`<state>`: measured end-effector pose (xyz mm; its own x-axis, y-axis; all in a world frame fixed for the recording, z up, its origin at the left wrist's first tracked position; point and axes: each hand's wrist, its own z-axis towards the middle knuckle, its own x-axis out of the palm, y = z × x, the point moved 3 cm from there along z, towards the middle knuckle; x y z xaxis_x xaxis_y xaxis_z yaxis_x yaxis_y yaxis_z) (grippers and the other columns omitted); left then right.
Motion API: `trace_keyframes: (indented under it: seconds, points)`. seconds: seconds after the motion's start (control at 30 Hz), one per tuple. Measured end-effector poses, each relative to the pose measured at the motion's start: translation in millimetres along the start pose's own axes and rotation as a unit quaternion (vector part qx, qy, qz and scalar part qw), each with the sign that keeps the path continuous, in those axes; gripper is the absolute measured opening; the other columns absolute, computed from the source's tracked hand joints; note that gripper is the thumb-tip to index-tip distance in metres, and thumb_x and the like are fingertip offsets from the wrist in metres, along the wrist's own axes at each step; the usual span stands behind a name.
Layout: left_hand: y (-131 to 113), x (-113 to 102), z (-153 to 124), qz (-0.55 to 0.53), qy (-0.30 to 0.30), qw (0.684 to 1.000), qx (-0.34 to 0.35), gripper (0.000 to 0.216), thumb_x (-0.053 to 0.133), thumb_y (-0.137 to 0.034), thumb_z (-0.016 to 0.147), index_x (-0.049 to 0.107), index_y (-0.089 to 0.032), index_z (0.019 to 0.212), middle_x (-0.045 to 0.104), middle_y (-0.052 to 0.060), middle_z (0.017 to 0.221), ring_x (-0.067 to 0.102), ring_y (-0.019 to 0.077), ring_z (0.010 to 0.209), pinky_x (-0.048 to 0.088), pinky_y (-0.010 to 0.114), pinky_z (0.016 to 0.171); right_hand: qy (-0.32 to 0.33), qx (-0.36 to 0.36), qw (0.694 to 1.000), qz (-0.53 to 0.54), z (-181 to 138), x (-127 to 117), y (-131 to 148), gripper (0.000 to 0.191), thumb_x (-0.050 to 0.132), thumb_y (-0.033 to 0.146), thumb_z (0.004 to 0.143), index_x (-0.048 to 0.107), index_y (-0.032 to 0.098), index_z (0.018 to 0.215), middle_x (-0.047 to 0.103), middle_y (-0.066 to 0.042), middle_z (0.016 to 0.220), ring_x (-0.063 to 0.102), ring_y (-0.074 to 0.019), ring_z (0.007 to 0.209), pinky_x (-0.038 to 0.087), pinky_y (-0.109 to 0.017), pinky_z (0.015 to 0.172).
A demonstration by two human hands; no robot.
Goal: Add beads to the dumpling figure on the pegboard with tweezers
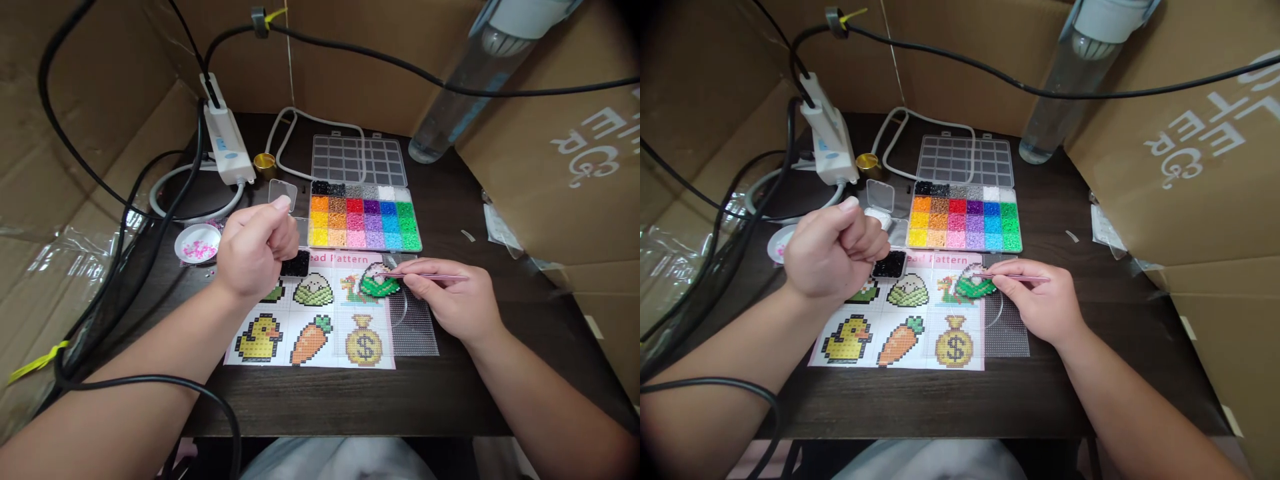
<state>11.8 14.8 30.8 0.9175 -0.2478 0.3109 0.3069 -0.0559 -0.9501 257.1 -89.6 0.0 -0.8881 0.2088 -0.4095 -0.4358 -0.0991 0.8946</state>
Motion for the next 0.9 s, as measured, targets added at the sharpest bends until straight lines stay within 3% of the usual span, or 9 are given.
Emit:
trace_keyframes:
  seconds: [0.9]
  points:
    - [-2.3, 2.3, -0.4, -0.003, 0.011, 1.000, 0.001, 0.055, 0.063, -0.035, 0.082, 0.027, -0.018, 0.044, 0.018, -0.004, 0.043, 0.021, 0.0061, 0.040, 0.018, 0.026, 0.042, 0.002, 0.033, 0.999, 0.015, 2.1, 1.4, 2.1, 0.007, 0.073, 0.026, 0.083, 0.080, 0.024, 0.084, 0.081, -0.004, 0.086, 0.075, -0.0204, 0.074, 0.064, -0.034, 0.071]
